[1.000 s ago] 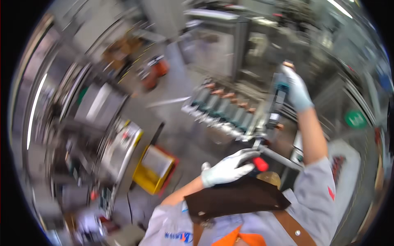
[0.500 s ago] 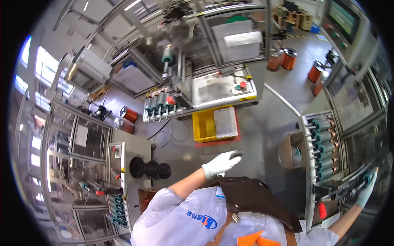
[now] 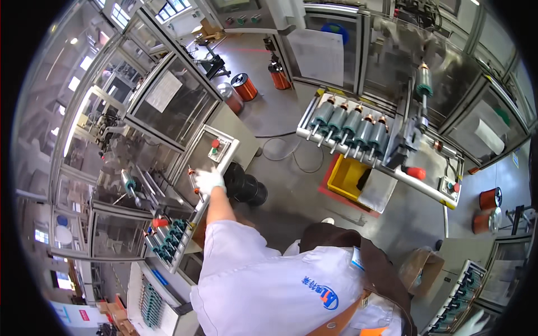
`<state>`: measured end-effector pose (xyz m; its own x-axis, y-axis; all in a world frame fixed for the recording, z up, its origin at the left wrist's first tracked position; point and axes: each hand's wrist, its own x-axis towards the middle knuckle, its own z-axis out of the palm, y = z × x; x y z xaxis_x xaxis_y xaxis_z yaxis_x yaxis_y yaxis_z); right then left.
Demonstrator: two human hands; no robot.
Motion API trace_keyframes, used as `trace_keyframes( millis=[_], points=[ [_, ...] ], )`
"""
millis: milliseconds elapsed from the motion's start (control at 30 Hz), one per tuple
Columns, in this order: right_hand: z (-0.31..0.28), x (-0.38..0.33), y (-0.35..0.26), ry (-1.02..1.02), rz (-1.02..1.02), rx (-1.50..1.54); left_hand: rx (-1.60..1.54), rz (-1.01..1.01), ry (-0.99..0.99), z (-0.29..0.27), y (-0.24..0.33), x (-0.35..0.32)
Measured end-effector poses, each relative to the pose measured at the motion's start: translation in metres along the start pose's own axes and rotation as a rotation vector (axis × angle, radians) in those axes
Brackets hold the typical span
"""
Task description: The person loads motor armatures into a winding machine, operates the controls, and unloads the processed armatures into a storage cart before removing their gloves.
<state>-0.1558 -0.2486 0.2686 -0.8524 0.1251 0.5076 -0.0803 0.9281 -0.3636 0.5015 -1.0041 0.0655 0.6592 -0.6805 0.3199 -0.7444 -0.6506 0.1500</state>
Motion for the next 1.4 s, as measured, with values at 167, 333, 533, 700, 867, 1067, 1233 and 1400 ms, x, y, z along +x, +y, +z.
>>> trace_keyframes(
  millis=[167, 333, 533, 700, 867, 1067, 1233, 1400],
  points=[
    [0.063, -0.074, -0.178, -0.432, 0.063, 0.872, 0.090, -0.124, -0.366, 0.057, -0.081, 0.095],
    [0.083, -0.068, -0.278, -0.690, -0.270, -0.014, -0.766, -0.128, -1.034, -0.035, 0.030, -0.003],
    [0.158, -0.120, -0.236, -0.869, -0.427, -0.006, -0.757, 0.336, -1.611, -0.050, 0.089, -0.080],
    [0.178, -0.178, -0.210, -1.251, -0.335, 0.240, -0.713, 0.535, -1.868, -0.084, 0.063, -0.125],
    [0.157, -0.213, -0.164, -1.377, -0.158, 0.566, -0.593, 1.032, -2.009, 0.022, 0.118, -0.304],
    [0.081, -0.237, -0.023, -1.220, 0.514, 0.838, 0.003, 1.638, -2.188, -0.216, 0.111, -0.601],
    [0.056, -0.276, 0.066, -0.491, 1.261, 1.802, 0.190, 2.374, -2.210, -0.310, 0.013, -0.770],
    [-0.024, -0.261, 0.173, 0.317, 1.444, 1.929, 0.194, 2.899, -1.951, -0.386, -0.055, -0.814]
  ],
)
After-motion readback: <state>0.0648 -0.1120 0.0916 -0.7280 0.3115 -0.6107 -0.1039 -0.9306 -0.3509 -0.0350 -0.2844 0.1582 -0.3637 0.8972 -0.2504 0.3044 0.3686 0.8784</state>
